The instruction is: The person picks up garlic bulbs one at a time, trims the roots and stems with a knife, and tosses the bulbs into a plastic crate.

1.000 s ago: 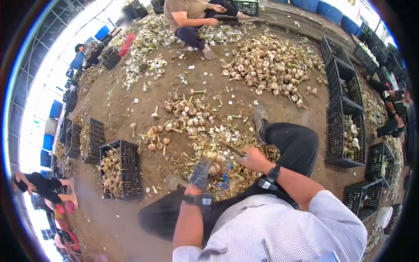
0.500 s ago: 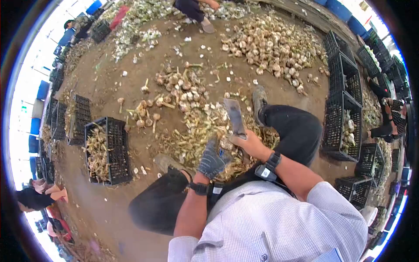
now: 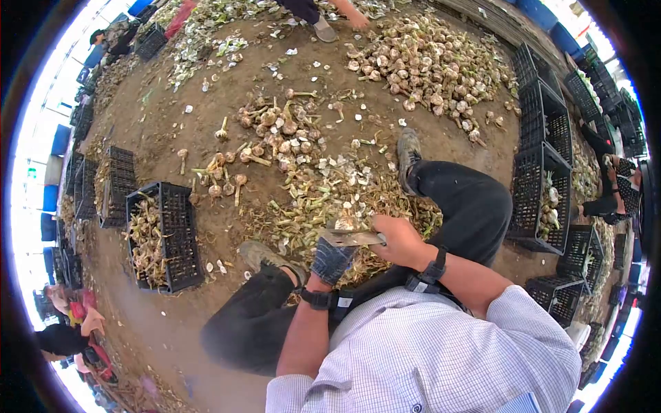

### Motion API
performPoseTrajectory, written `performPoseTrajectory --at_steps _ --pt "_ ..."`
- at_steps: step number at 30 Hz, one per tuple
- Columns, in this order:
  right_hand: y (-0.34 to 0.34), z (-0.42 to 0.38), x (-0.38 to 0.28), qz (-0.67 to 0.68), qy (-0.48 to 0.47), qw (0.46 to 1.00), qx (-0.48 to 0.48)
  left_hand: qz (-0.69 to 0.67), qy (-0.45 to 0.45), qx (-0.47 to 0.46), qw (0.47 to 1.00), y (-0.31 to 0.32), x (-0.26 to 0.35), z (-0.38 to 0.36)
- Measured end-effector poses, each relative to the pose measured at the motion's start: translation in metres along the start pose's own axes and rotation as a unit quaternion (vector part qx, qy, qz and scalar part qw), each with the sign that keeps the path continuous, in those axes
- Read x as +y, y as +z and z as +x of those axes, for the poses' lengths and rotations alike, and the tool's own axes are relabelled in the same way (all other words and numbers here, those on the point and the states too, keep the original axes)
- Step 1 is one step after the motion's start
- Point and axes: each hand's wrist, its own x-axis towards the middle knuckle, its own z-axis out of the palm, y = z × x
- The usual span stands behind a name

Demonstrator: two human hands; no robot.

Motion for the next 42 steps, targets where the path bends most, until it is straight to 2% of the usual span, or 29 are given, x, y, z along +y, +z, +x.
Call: performPoseTrajectory --at_steps 3,5,11,14,16,17,18,20,21,23,24,25,26,28,29,32,33,36,37,39,40,42 --pt "0.003 0.000 0.000 -0.026 -0.012 1.000 -0.008 0.051 0.013 0.017 0.998 -0.001 0.001 -0.007" --pt "0.007 0.000 0.003 -0.040 -0.035 0.999 0.006 0.030 0.009 0.029 0.999 -0.002 -0.001 -0.008" --pt "0.011 -0.001 0.005 -0.068 -0.018 0.998 0.000 -0.055 0.011 0.051 0.997 0.004 -0.019 -0.010" --pt "0.012 -0.002 0.009 -0.093 0.000 0.995 -0.041 -0.003 0.020 0.051 0.999 -0.003 0.000 -0.013" --pt "0.015 -0.002 0.012 -0.078 -0.008 0.997 -0.026 0.030 0.020 0.046 0.998 -0.009 0.014 -0.012" --pt "0.016 -0.001 0.015 -0.071 -0.015 0.997 -0.018 0.069 0.082 0.063 0.992 -0.010 0.006 -0.010" --pt "0.020 0.002 0.024 -0.077 0.043 0.995 -0.044 0.108 0.144 0.079 0.981 -0.009 -0.010 -0.010" --pt "0.036 0.009 0.056 -0.085 0.159 0.979 -0.094 0.007 0.143 0.113 0.983 -0.006 0.010 -0.009" --pt "0.040 0.003 0.088 -0.111 0.189 0.964 -0.154 -0.043 0.145 0.130 0.980 -0.004 0.020 -0.008" --pt "0.048 -0.007 0.086 -0.089 0.212 0.968 -0.106 -0.019 0.118 0.155 0.981 -0.014 0.061 -0.005" --pt "0.041 0.001 0.090 -0.095 0.208 0.970 -0.086 -0.059 -0.001 0.110 0.992 -0.020 0.045 0.008" --pt "0.044 0.002 0.092 -0.038 0.228 0.973 -0.022 -0.110 -0.046 0.116 0.986 -0.017 0.027 0.016" --pt "0.034 0.006 0.082 0.031 0.251 0.967 -0.041 -0.159 -0.092 0.115 0.976 -0.014 0.010 0.022" --pt "0.009 0.011 0.046 0.179 0.298 0.934 -0.083 0.090 -0.051 0.051 0.993 0.000 -0.021 0.029" --pt "0.021 0.009 0.049 0.216 0.262 0.940 -0.028 0.215 -0.030 0.014 0.976 0.005 -0.023 0.028" --pt "0.027 0.006 0.037 0.321 0.279 0.904 -0.041 0.235 0.010 -0.050 0.971 0.026 -0.010 0.022" --pt "0.025 0.007 0.042 0.281 0.274 0.919 -0.035 0.194 -0.111 -0.088 0.971 0.024 -0.003 0.024" --pt "0.005 0.015 0.055 0.284 0.333 0.899 -0.024 0.039 -0.129 -0.066 0.989 0.013 -0.014 0.032" --pt "0.023 0.024 0.107 0.394 0.325 0.858 0.059 -0.033 -0.152 -0.041 0.987 0.010 -0.033 0.036" --pt "-0.015 0.051 0.132 0.525 0.249 0.784 0.217 -0.176 -0.213 0.017 0.961 0.001 -0.079 0.046" --pt "-0.082 0.068 0.093 0.548 0.191 0.760 0.292 -0.206 -0.232 0.041 0.950 -0.006 -0.094 0.053" --pt "-0.136 0.085 0.092 0.584 0.168 0.679 0.412 -0.189 -0.264 0.073 0.943 -0.023 -0.090 0.065"
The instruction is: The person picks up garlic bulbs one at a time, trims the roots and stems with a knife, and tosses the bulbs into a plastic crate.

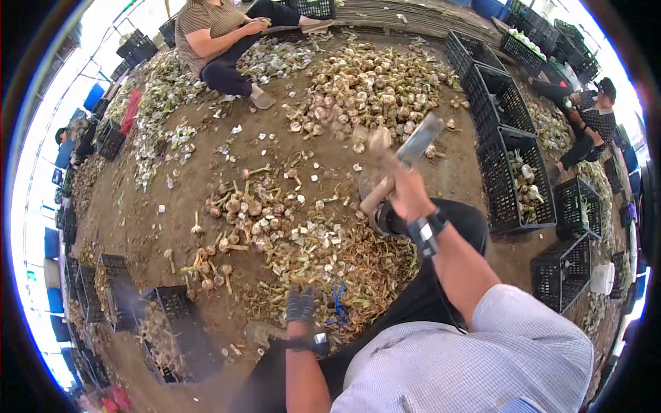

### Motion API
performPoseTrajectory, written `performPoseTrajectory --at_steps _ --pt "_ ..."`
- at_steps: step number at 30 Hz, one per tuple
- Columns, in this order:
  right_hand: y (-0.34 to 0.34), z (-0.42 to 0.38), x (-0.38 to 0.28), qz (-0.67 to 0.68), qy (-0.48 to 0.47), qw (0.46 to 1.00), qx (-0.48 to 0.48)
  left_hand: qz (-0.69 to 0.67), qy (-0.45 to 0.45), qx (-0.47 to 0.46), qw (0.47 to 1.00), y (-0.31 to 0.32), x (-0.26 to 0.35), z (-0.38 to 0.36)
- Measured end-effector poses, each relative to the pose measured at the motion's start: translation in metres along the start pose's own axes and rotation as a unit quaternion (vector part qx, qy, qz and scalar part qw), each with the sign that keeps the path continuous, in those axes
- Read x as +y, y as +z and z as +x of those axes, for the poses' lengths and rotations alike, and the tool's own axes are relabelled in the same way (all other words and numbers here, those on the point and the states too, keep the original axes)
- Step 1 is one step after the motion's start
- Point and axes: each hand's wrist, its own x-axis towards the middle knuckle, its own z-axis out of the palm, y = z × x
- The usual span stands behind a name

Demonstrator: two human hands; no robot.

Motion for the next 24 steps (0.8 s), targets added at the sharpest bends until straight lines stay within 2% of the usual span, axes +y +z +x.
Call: performPoseTrajectory --at_steps 3,5,6,8,9,11,13,15,17,22,23,24 --pt "0.004 -0.005 -0.024 -0.078 0.029 0.990 -0.112 0.080 0.000 0.063 0.995 -0.004 0.045 0.025" --pt "0.003 -0.020 -0.012 -0.146 0.064 0.983 -0.093 0.133 -0.009 0.116 0.984 -0.005 0.058 0.040" --pt "0.002 -0.031 0.001 -0.178 0.091 0.976 -0.088 0.160 -0.023 0.149 0.976 -0.011 0.058 0.040" --pt "-0.003 -0.053 0.018 -0.263 0.143 0.948 -0.107 0.079 0.037 0.127 0.988 -0.020 0.058 0.047" --pt "-0.004 -0.061 0.024 -0.302 0.166 0.931 -0.120 0.152 0.004 0.135 0.979 -0.032 0.053 0.066" --pt "-0.001 -0.070 0.031 -0.376 0.215 0.887 -0.161 0.179 0.041 0.231 0.955 -0.053 0.010 0.109" --pt "0.000 -0.069 0.043 -0.425 0.241 0.851 -0.193 0.086 -0.062 0.244 0.964 -0.045 0.059 0.107" --pt "-0.001 -0.067 0.057 -0.451 0.256 0.827 -0.217 0.081 -0.052 0.260 0.961 -0.081 -0.002 0.172" --pt "0.006 -0.064 0.065 -0.462 0.250 0.821 -0.223 0.109 -0.066 0.273 0.954 -0.089 -0.011 0.208" --pt "0.013 -0.056 0.079 -0.502 0.268 0.796 -0.206 0.114 -0.240 0.171 0.949 -0.103 -0.002 0.264" --pt "0.011 -0.057 0.083 -0.504 0.269 0.796 -0.201 0.114 -0.257 0.149 0.948 -0.109 -0.013 0.276" --pt "0.008 -0.057 0.087 -0.506 0.267 0.796 -0.198 0.115 -0.235 0.136 0.955 -0.112 -0.027 0.280"
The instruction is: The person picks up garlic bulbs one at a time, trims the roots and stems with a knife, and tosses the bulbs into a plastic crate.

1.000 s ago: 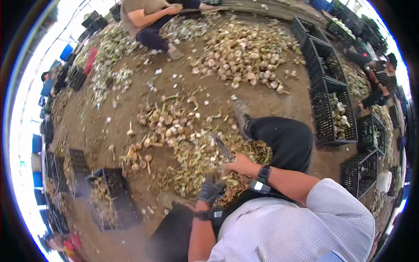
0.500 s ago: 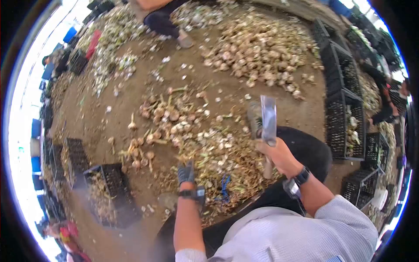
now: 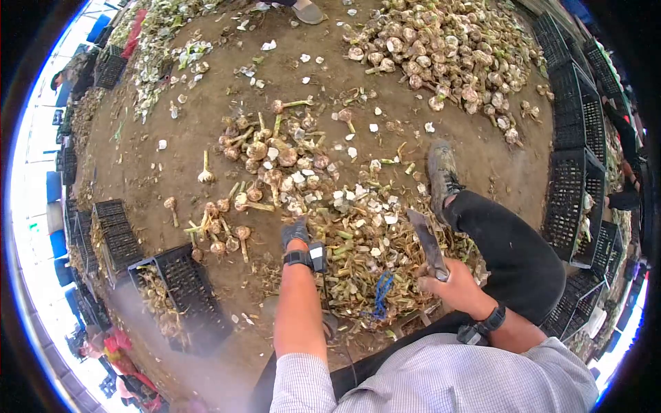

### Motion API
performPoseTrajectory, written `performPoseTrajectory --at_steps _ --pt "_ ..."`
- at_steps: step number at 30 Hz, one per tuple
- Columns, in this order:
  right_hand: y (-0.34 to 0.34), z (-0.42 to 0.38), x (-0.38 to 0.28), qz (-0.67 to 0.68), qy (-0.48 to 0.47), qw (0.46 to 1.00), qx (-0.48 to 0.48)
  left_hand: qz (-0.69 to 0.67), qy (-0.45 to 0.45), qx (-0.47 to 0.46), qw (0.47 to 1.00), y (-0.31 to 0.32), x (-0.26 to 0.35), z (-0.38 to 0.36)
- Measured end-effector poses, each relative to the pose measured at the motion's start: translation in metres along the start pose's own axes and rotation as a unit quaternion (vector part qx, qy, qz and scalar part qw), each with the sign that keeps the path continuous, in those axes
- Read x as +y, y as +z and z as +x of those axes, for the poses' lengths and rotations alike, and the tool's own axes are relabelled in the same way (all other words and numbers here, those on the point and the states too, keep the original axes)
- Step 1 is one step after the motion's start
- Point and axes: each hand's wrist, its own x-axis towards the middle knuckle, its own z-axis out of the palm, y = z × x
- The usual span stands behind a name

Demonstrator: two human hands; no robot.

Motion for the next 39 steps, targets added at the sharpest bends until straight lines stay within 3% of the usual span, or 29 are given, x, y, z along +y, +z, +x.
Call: performPoseTrajectory --at_steps 2,3,4,5,7,9,10,12,13,15,16,18,20,21,24,28,29,32,33,36,39 --pt "0.002 0.000 0.004 0.012 -0.014 1.000 0.011 -0.001 0.051 -0.019 0.999 0.006 -0.041 0.048" --pt "0.005 -0.001 0.003 0.026 -0.030 0.999 0.016 0.154 0.149 -0.046 0.976 0.020 -0.079 0.097" --pt "0.007 -0.003 0.001 0.042 -0.047 0.998 0.021 0.339 0.271 -0.066 0.899 0.004 -0.056 0.031" --pt "0.008 -0.005 -0.001 0.039 -0.040 0.998 0.018 0.490 0.397 -0.038 0.775 -0.015 -0.018 -0.055" --pt "0.005 -0.010 -0.008 0.031 -0.028 0.999 0.014 0.325 0.411 -0.077 0.848 -0.002 0.001 -0.138" --pt "0.006 -0.013 -0.008 0.046 -0.046 0.997 0.031 -0.035 0.289 -0.244 0.925 0.007 0.004 -0.191" --pt "0.008 -0.014 -0.005 0.052 -0.056 0.996 0.040 -0.203 0.209 -0.291 0.911 0.012 0.005 -0.218" --pt "0.012 -0.017 0.000 0.087 -0.116 0.988 0.057 -0.206 0.296 -0.386 0.849 0.018 0.005 -0.253" --pt "0.011 -0.022 -0.005 0.087 -0.129 0.986 0.056 -0.118 0.357 -0.343 0.861 0.024 0.005 -0.265" --pt "0.012 -0.030 -0.009 0.067 -0.169 0.982 0.058 -0.049 0.334 -0.306 0.890 0.023 0.035 -0.362" --pt "0.014 -0.032 -0.009 0.047 -0.197 0.977 0.062 0.068 0.502 -0.284 0.814 0.031 0.032 -0.365" --pt "0.018 -0.043 -0.011 0.016 -0.258 0.963 0.075 -0.048 0.386 -0.308 0.868 0.037 0.006 -0.385" --pt "0.023 -0.057 -0.017 -0.005 -0.319 0.944 0.085 -0.114 0.387 -0.304 0.863 0.035 -0.003 -0.425" --pt "0.022 -0.069 -0.021 0.005 -0.302 0.952 0.048 -0.148 0.387 -0.299 0.860 0.032 -0.008 -0.436" --pt "0.023 -0.081 -0.015 -0.061 -0.355 0.932 0.026 -0.038 0.476 -0.201 0.855 0.023 -0.026 -0.452" --pt "0.026 -0.102 -0.001 -0.165 -0.422 0.890 0.050 0.042 0.596 -0.060 0.799 0.020 -0.056 -0.447" --pt "0.028 -0.106 0.003 -0.179 -0.433 0.882 0.050 0.044 0.562 -0.130 0.816 0.017 -0.052 -0.459" --pt "0.031 -0.115 0.015 -0.219 -0.463 0.857 0.058 0.069 0.568 -0.079 0.816 0.023 -0.068 -0.452" --pt "0.031 -0.118 0.017 -0.218 -0.461 0.858 0.064 0.123 0.627 -0.036 0.768 0.023 -0.071 -0.446" --pt "0.028 -0.125 0.023 -0.238 -0.459 0.854 0.053 0.143 0.669 0.011 0.729 0.031 -0.090 -0.422" --pt "0.031 -0.123 0.034 -0.237 -0.482 0.841 0.068 0.163 0.604 -0.043 0.779 0.027 -0.082 -0.451"
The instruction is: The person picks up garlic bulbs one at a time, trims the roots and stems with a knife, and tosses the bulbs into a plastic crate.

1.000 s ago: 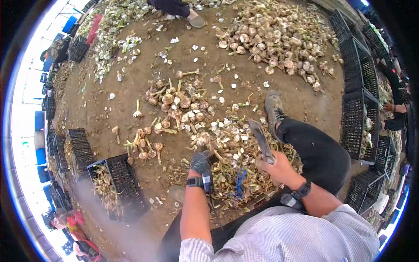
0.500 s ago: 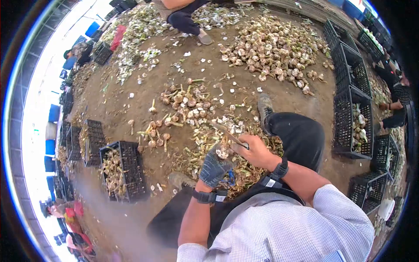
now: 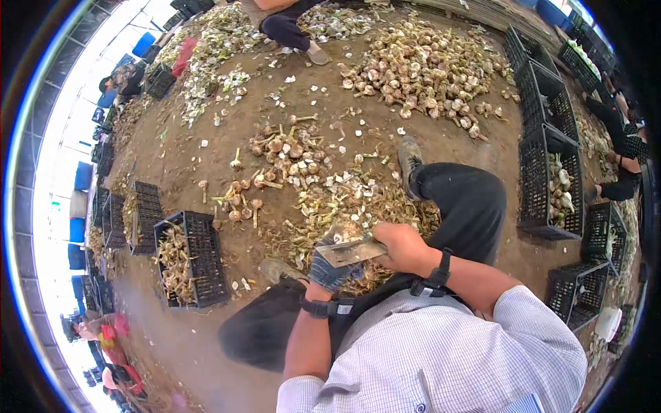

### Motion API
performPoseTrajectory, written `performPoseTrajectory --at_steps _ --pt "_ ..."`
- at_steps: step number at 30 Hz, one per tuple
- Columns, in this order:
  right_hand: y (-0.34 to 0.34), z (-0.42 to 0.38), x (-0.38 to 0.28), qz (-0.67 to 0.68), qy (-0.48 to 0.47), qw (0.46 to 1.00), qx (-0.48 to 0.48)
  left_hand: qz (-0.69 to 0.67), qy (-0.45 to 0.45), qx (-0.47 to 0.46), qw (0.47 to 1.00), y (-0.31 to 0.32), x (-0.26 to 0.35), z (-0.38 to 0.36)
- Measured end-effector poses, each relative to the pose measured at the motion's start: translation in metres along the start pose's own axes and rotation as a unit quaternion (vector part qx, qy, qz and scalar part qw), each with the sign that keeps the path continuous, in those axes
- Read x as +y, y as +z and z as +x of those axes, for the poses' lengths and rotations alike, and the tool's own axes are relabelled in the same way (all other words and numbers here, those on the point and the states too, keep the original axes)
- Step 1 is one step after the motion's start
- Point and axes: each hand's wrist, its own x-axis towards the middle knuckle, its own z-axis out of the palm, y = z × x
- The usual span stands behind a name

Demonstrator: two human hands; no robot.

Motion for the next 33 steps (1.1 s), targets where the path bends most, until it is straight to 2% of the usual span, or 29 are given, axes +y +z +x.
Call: performPoseTrajectory --at_steps 1,2,5,6,9,12,15,16,18,20,21,22,24,25,26,28,30,32,33 --pt "0.003 -0.002 0.002 -0.004 0.003 1.000 0.005 0.006 -0.019 -0.023 1.000 -0.003 0.006 0.000" --pt "0.006 -0.003 0.004 -0.009 0.006 1.000 0.008 0.028 0.061 0.004 0.998 -0.002 -0.001 0.001" --pt "0.012 -0.002 0.007 -0.030 0.018 0.999 -0.004 0.035 0.042 -0.001 0.998 -0.002 -0.007 -0.007" --pt "0.014 -0.001 0.008 -0.038 0.023 0.999 -0.011 -0.007 0.005 -0.013 1.000 -0.003 -0.010 -0.009" --pt "0.023 0.001 0.014 -0.059 0.044 0.997 -0.038 0.033 0.052 0.003 0.998 0.002 -0.031 -0.014" --pt "0.033 0.006 0.018 -0.036 0.058 0.996 -0.062 -0.014 -0.062 0.001 0.998 -0.004 -0.017 -0.015" --pt "0.046 0.010 0.024 -0.061 0.066 0.992 -0.087 0.090 0.061 0.034 0.994 -0.001 -0.030 -0.018" --pt "0.048 0.011 0.024 -0.057 0.070 0.991 -0.096 -0.018 -0.025 0.023 0.999 -0.001 -0.026 -0.018" --pt "0.050 0.016 0.028 -0.051 0.075 0.989 -0.114 -0.048 -0.015 0.018 0.999 0.004 -0.051 -0.024" --pt "0.057 0.019 0.043 -0.041 0.196 0.966 -0.165 -0.179 -0.069 0.068 0.979 0.021 -0.078 -0.045" --pt "0.061 0.021 0.053 -0.036 0.255 0.948 -0.188 -0.379 -0.119 0.021 0.917 0.021 -0.088 -0.052" --pt "0.062 0.018 0.069 -0.069 0.244 0.947 -0.195 -0.553 -0.187 -0.002 0.812 0.017 -0.084 -0.053" --pt "0.070 0.000 0.088 -0.126 0.223 0.943 -0.213 -0.409 -0.075 -0.062 0.907 -0.024 -0.027 -0.029" --pt "0.067 0.003 0.086 -0.101 0.225 0.952 -0.180 -0.276 -0.038 -0.005 0.960 -0.024 -0.025 -0.025" --pt "0.063 0.009 0.079 -0.076 0.225 0.961 -0.144 -0.130 -0.020 0.059 0.990 -0.023 -0.023 -0.021" --pt "0.054 0.010 0.079 0.031 0.215 0.974 -0.058 -0.105 0.007 0.099 0.990 -0.017 -0.033 -0.015" --pt "0.053 0.008 0.078 0.213 0.298 0.929 -0.062 -0.315 -0.121 0.076 0.938 -0.004 -0.036 -0.012" --pt "0.038 0.017 0.054 0.360 0.336 0.868 -0.066 -0.380 -0.147 0.035 0.913 0.013 -0.037 0.001" --pt "0.036 0.022 0.041 0.378 0.320 0.868 -0.047 -0.369 -0.132 0.024 0.920 0.021 -0.041 0.003"
